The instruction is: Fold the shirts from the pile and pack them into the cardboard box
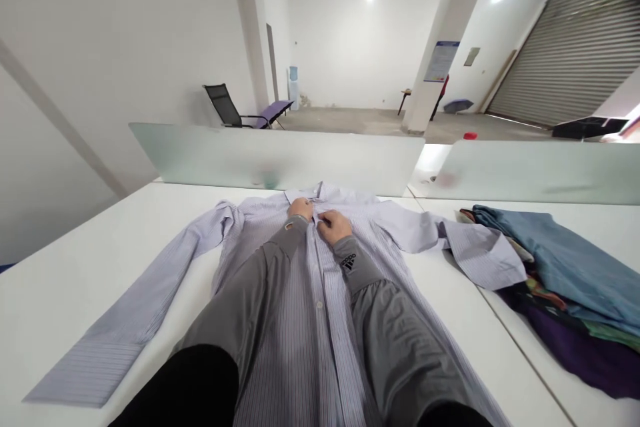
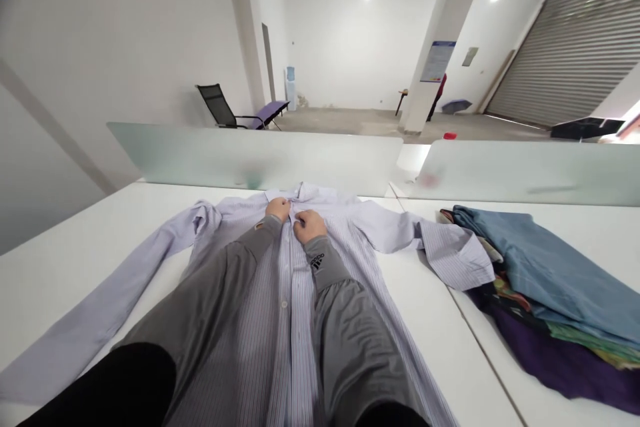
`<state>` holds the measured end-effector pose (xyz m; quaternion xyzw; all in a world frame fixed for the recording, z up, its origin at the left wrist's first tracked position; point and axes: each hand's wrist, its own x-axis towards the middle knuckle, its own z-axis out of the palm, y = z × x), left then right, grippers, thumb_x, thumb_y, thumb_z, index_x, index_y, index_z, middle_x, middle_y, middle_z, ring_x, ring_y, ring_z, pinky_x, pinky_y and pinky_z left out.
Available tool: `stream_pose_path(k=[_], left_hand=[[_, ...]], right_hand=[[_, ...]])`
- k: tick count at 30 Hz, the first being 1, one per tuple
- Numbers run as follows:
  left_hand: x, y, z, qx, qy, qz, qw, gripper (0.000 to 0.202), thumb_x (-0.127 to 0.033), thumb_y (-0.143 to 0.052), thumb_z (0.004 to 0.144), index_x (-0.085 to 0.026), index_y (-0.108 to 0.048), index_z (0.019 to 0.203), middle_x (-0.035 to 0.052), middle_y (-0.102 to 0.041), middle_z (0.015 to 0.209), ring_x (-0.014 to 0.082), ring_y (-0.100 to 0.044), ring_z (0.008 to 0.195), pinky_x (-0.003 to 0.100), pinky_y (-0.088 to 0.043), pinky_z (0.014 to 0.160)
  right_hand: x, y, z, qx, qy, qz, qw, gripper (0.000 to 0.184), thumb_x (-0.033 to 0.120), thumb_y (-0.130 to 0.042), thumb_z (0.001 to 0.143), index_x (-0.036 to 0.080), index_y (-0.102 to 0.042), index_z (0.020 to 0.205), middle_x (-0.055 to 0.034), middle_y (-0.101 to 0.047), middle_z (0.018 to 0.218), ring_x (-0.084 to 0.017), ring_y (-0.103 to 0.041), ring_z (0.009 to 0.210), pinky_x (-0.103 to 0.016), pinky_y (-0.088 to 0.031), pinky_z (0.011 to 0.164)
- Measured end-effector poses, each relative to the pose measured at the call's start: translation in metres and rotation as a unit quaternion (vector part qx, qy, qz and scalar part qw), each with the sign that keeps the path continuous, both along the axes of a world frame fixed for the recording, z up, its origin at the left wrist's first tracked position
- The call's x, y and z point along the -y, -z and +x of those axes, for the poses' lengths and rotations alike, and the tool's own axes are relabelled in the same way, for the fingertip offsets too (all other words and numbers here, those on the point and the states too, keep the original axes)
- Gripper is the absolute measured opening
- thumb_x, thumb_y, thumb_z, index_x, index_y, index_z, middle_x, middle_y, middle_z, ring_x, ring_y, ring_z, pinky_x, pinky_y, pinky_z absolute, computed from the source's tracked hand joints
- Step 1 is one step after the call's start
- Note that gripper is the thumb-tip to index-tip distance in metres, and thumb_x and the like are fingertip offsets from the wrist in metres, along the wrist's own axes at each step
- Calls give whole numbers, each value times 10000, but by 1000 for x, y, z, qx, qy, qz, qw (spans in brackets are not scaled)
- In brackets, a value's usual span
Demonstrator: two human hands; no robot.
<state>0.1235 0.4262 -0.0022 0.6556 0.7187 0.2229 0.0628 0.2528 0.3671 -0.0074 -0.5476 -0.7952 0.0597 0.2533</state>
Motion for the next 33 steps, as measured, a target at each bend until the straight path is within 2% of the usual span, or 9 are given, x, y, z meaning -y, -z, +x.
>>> stream_pose_path(k=[5,8,12,16,20,23,27,30,33], left_hand=[[7,9,-2,-19,-26,31,999,291,-262,-481,917,-103,-620,1117,209,-558,1240,286,-543,1166,362,-447,924],[5,5,-8,-32,-10,22,999,268,-267,-530,899,-108,-596,1105,196,-544,1211,273,-563,1118,362,-458,918],[15,-8,-24,-59,64,19,996,235,-221,-517,903,-150,-581,1118,146,-540,1196,222,-596,1042,345,-478,904],[49,-9,-36,-99,194,30,976,308,-276,-442,962,-265,-549,1250,53,-480,1381,181,-468,1262,338,-377,1069],[74,5,-44,-117,236,-12,964,404,-378,-439,965,-348,-480,1365,14,-400,1507,263,-345,1377,522,-278,1126],[75,12,-47,-109,228,-38,967,448,-426,-356,985,-380,-400,1428,4,-327,1557,298,-266,1424,624,-212,1117],[68,13,-48,-92,222,-61,969,452,-460,-314,986,-413,-394,1428,-17,-334,1556,294,-270,1428,635,-210,1114],[69,13,-48,-87,223,-52,969,455,-446,-311,987,-406,-389,1433,-19,-322,1561,290,-248,1438,629,-184,1124],[75,13,-47,-86,224,-35,970,489,-437,-294,992,-368,-321,1475,3,-313,1566,291,-243,1440,619,-171,1129]], right_hand=[[-1,7,0,12,38,-7,999,304,291,-568,817,255,-708,1085,-47,-658,1210,-264,-518,1104,-396,-386,904],[-1,9,0,25,55,1,998,295,327,-544,845,283,-703,1089,-37,-634,1263,-273,-493,1145,-430,-356,915],[-2,8,1,24,57,-3,998,290,332,-549,857,282,-693,1104,-46,-616,1297,-270,-483,1170,-439,-342,936],[-5,2,1,-38,53,-21,998,263,318,-619,806,235,-704,1041,-63,-646,1237,-259,-510,1155,-418,-364,954],[2,-17,8,-77,59,-53,994,252,274,-540,841,175,-686,1022,-69,-693,1091,-181,-597,970,-302,-439,849],[41,-29,18,-75,64,-81,992,207,334,-537,846,177,-671,847,-39,-699,840,-153,-601,766,-264,-451,709],[142,-21,27,-1,20,-110,994,331,501,-698,694,235,-532,588,16,-542,532,-144,-484,517,-277,-344,513],[206,-7,28,73,0,-59,996,208,366,-646,729,248,-523,610,-26,-590,632,-148,-488,518,-285,-293,503],[229,-10,31,88,31,-57,994,189,206,-521,741,251,-466,565,-44,-590,623,-166,-511,536,-298,-283,519]])
